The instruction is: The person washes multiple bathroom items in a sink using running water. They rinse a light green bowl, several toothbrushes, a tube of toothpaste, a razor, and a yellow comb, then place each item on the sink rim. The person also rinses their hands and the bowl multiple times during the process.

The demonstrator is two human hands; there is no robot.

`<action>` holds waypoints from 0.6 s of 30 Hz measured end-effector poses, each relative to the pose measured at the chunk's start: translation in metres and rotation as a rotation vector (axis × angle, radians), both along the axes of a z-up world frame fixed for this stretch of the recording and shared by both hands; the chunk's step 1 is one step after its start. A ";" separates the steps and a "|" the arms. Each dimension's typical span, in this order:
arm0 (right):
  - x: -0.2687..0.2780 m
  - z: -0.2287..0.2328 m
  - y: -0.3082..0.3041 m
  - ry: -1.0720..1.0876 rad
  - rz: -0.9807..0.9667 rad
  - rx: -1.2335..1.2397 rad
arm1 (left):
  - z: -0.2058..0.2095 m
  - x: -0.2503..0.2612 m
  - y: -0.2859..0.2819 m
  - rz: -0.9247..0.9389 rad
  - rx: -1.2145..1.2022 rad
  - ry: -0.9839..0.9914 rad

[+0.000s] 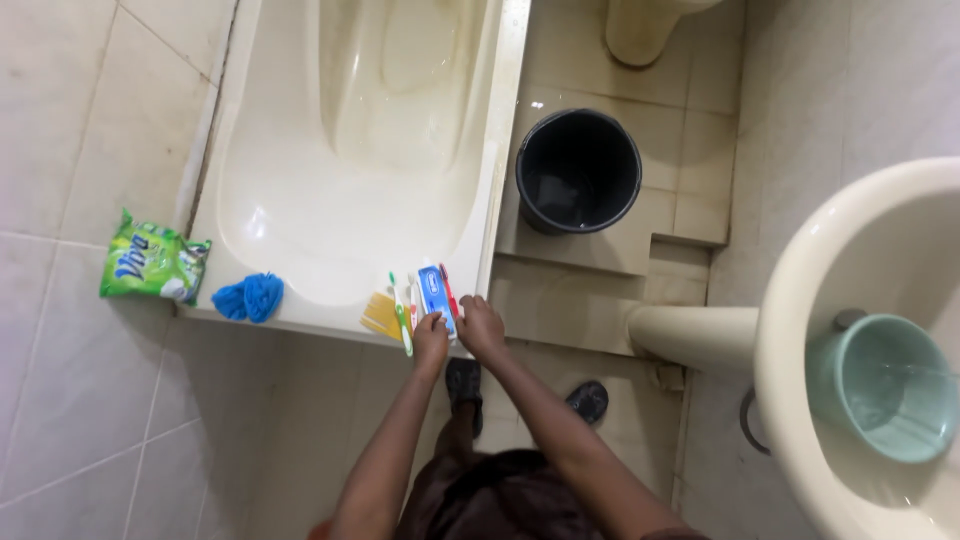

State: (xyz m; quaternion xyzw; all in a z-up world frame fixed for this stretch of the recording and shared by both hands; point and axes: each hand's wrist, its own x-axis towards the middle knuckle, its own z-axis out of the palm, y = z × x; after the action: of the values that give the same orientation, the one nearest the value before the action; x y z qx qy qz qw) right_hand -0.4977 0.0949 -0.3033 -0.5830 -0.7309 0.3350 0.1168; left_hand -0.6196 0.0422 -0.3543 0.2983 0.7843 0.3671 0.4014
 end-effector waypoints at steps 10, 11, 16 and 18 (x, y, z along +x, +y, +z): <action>-0.025 -0.056 -0.008 -0.009 -0.155 -0.097 | -0.001 0.009 0.012 0.080 -0.128 -0.320; -0.027 -0.057 -0.007 0.004 -0.182 -0.103 | 0.001 0.008 0.014 0.096 -0.119 -0.361; -0.023 -0.055 -0.011 0.263 -0.386 -0.326 | 0.019 0.003 0.019 0.199 -0.135 -0.539; -0.018 -0.043 -0.017 0.503 -0.437 -0.365 | 0.032 -0.001 0.018 0.172 -0.107 -0.583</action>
State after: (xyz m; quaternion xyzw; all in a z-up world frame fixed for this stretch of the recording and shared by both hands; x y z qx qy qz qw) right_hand -0.5154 0.0779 -0.3468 -0.6359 -0.4662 0.5596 0.2554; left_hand -0.6205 0.0601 -0.3224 0.0916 0.6767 0.4280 0.5920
